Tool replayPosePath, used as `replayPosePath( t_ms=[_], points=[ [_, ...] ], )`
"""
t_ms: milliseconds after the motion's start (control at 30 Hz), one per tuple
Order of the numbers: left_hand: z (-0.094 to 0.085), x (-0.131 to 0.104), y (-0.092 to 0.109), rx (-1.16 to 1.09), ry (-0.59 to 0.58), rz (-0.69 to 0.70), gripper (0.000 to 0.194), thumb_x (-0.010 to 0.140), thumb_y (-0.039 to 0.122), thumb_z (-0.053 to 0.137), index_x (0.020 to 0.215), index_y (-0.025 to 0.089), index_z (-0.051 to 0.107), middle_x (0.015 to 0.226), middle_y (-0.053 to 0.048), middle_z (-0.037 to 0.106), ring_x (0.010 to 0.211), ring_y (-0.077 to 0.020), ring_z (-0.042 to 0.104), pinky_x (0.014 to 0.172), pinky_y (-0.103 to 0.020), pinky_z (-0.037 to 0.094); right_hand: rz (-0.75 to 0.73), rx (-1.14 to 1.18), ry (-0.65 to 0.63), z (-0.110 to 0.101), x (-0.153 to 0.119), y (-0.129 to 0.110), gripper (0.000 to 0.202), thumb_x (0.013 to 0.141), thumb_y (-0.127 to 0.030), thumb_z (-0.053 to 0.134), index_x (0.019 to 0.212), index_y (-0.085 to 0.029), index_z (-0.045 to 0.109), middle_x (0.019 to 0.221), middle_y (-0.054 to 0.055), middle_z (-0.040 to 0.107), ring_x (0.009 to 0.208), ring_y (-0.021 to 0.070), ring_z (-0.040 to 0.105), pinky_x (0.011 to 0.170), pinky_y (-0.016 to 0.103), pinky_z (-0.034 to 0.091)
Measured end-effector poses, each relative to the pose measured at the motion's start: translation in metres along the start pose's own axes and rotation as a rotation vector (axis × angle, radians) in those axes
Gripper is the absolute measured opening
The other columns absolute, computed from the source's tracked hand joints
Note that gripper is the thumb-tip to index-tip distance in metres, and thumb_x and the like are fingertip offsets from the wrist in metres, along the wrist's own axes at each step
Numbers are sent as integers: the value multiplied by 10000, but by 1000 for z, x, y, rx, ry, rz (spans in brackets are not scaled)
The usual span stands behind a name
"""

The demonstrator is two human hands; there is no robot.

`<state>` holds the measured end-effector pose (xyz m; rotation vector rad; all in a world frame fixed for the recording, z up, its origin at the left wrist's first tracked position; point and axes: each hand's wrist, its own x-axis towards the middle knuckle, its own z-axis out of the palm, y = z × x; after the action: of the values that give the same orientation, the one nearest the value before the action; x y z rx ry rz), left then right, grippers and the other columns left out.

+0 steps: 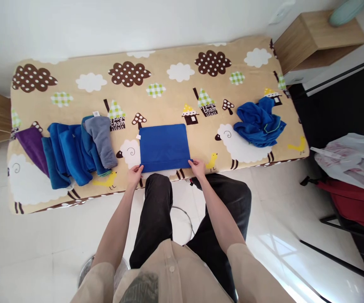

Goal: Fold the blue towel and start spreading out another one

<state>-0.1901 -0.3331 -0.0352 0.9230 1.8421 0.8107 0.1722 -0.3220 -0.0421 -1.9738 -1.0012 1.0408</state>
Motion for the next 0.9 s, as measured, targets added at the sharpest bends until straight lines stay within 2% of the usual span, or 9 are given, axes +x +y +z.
replayPosePath(
  t_ms=[133,267,433,567,633,733,800,833,900],
  points=[
    [10,-7,6,89,119,89,368,805,507,657,935,165,691,854,-92,722,823,-232,701,797,-366,574,18,-81,47,1,2,-2,301,768,-408,772,918,-148,786,898,134,791,889,290,760,934,425,586],
    [15,-15,10,156,182,98,358,842,493,621,959,162,693,875,-92,721,863,-242,692,861,-389,557,-13,-121,68,3,6,1,277,766,-398,767,892,-152,780,855,121,786,849,269,755,927,404,579],
    [7,-14,7,217,159,172,365,815,492,654,956,158,699,851,-81,710,828,-228,676,876,-379,539,2,-177,92,5,7,-1,244,757,-393,773,852,-168,772,832,112,781,833,260,747,916,390,567],
    [3,-7,5,223,122,154,352,818,506,658,924,172,686,799,-60,692,788,-225,666,849,-381,546,43,-198,61,3,3,-10,280,792,-395,744,908,-141,767,890,141,777,876,285,743,950,424,547],
    [3,-8,7,242,110,167,353,851,493,636,983,170,683,836,-74,692,823,-238,671,874,-400,547,45,-178,46,0,-1,-14,307,816,-383,720,984,-128,753,902,144,775,884,290,739,966,441,537],
    [3,-18,9,352,214,320,412,913,456,588,1200,167,648,1153,-158,674,1125,-291,636,1041,-462,485,-60,-135,137,-3,-12,-19,400,892,-362,621,1201,-115,679,1027,152,765,941,276,725,1000,447,519],
    [1,-29,10,442,225,481,441,946,430,560,1305,181,614,1384,-181,584,1350,-310,512,1161,-488,385,-200,-159,209,-3,-24,-22,424,950,-353,524,1280,-115,642,1179,171,728,1076,274,690,1051,447,490],
    [0,-34,9,476,168,556,443,960,415,541,1335,189,605,1453,-172,549,1416,-306,454,1198,-489,344,-284,-190,203,-2,-30,-23,423,973,-346,481,1293,-122,643,1244,172,705,1153,273,660,1084,446,468],
    [-3,-42,6,519,-10,658,441,987,371,485,1382,206,590,1514,-137,528,1474,-284,403,1225,-481,317,-457,-273,85,1,-44,-25,420,1002,-328,432,1313,-155,656,1339,148,670,1289,259,593,1150,438,416]
  ],
)
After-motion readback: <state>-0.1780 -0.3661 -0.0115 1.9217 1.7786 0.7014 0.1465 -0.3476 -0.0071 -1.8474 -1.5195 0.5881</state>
